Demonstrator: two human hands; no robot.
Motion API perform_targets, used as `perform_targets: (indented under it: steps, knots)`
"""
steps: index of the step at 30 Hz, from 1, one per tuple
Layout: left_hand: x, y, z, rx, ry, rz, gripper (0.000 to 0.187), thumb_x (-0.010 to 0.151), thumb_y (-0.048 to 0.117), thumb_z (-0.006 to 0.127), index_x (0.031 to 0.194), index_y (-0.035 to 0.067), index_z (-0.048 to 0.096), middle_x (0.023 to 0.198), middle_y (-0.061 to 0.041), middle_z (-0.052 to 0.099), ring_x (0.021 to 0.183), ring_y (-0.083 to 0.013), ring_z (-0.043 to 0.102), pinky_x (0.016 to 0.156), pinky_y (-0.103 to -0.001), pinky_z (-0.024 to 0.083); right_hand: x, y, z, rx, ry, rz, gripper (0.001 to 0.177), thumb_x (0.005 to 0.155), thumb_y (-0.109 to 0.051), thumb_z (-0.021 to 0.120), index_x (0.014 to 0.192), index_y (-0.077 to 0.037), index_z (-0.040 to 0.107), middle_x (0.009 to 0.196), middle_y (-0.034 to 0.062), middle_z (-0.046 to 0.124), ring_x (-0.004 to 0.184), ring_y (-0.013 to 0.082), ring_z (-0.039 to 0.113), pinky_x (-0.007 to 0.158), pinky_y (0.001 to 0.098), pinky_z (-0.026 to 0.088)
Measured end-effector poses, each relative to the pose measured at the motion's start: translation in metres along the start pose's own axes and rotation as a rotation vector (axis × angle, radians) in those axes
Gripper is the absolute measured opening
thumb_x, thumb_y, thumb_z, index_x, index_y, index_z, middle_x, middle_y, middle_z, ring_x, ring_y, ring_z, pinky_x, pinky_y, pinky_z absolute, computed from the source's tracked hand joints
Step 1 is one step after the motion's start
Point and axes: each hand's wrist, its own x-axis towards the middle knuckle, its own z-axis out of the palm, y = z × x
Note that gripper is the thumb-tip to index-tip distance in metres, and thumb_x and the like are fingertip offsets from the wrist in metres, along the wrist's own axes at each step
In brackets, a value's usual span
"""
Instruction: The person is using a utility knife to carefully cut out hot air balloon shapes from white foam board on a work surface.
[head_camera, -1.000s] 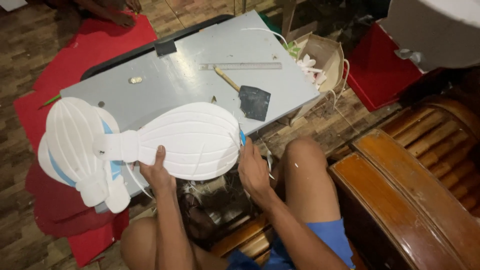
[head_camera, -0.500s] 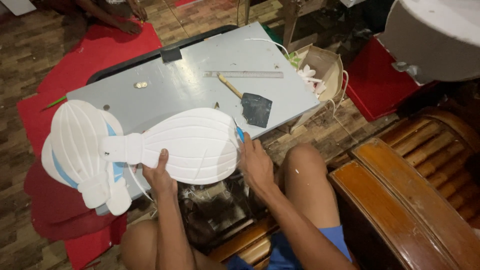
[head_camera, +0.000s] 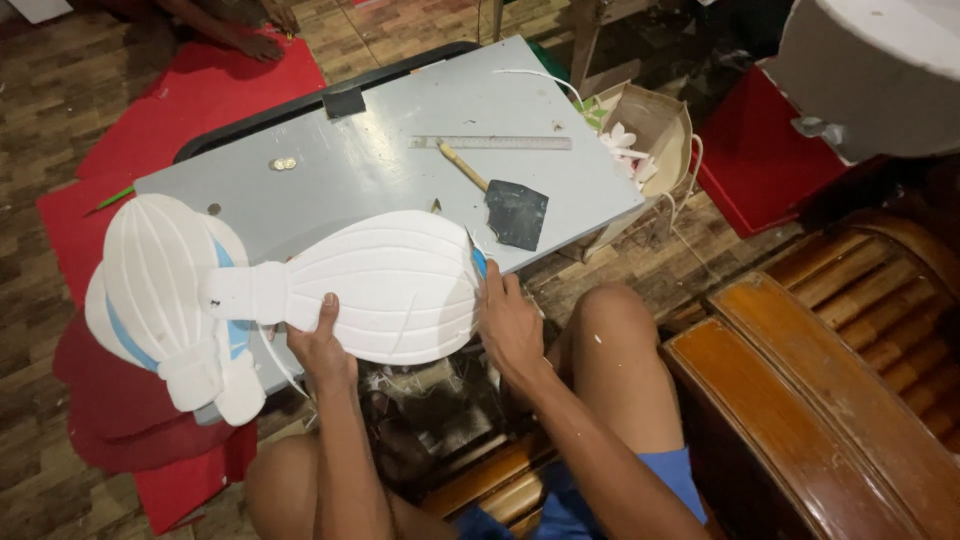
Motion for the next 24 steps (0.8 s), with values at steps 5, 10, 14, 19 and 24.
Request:
perform_targets:
  steps: [5, 10, 14, 19, 24]
  knots:
    - [0.013, -0.021, -0.012, 0.009, 0.005, -0.004, 0.053, 0.085, 0.007, 0.081, 0.133, 0.006, 0.057, 0.121, -0.009, 0.066, 0.114, -0.0170, 0.061, 0.095, -0.038, 0.055, -0.012, 0.008, 0.003, 0.086, -0.102, 0.059, 0.047, 0.097, -0.019, 0.053, 0.141, -0.006, 0.050, 0.103, 0.0151, 0.060, 0.052, 0.0351, 0.066, 0.042, 0.0439, 0.052]
    - [0.014, -0.025, -0.016, 0.033, 0.004, -0.015, 0.052, 0.086, 0.008, 0.081, 0.132, 0.007, 0.058, 0.120, -0.009, 0.067, 0.113, -0.0178, 0.063, 0.096, -0.037, 0.055, -0.005, 0.000, -0.006, 0.134, -0.145, 0.082, 0.048, 0.097, -0.016, 0.052, 0.143, -0.003, 0.048, 0.108, 0.0185, 0.060, 0.052, 0.0361, 0.066, 0.043, 0.0448, 0.053]
    - [0.011, -0.014, -0.009, 0.005, 0.026, -0.055, 0.054, 0.084, 0.007, 0.082, 0.131, 0.007, 0.058, 0.117, -0.009, 0.067, 0.110, -0.0189, 0.063, 0.095, -0.039, 0.057, -0.022, 0.004, -0.015, 0.128, -0.120, 0.098, 0.046, 0.097, -0.017, 0.051, 0.142, -0.004, 0.048, 0.103, 0.0171, 0.059, 0.056, 0.0394, 0.066, 0.048, 0.0486, 0.054]
    - [0.016, -0.029, -0.018, -0.013, 0.077, -0.112, 0.056, 0.083, 0.006, 0.083, 0.132, 0.006, 0.056, 0.119, -0.012, 0.066, 0.110, -0.0210, 0.063, 0.094, -0.041, 0.057, -0.059, 0.039, -0.029, 0.318, -0.352, 0.400, 0.046, 0.103, -0.034, 0.034, 0.141, -0.013, 0.049, 0.116, 0.0202, 0.059, 0.080, 0.0550, 0.066, 0.073, 0.0635, 0.053]
    - [0.031, -0.046, -0.030, -0.400, 0.121, -0.223, 0.054, 0.095, 0.024, 0.072, 0.142, 0.018, 0.046, 0.139, -0.013, 0.056, 0.129, -0.0335, 0.057, 0.111, -0.057, 0.042, -0.023, 0.101, 0.011, 0.772, 0.002, 0.752, 0.024, 0.092, -0.038, 0.071, 0.081, -0.019, 0.061, 0.056, -0.0031, 0.050, 0.047, 0.0140, 0.047, 0.046, 0.0288, 0.041]
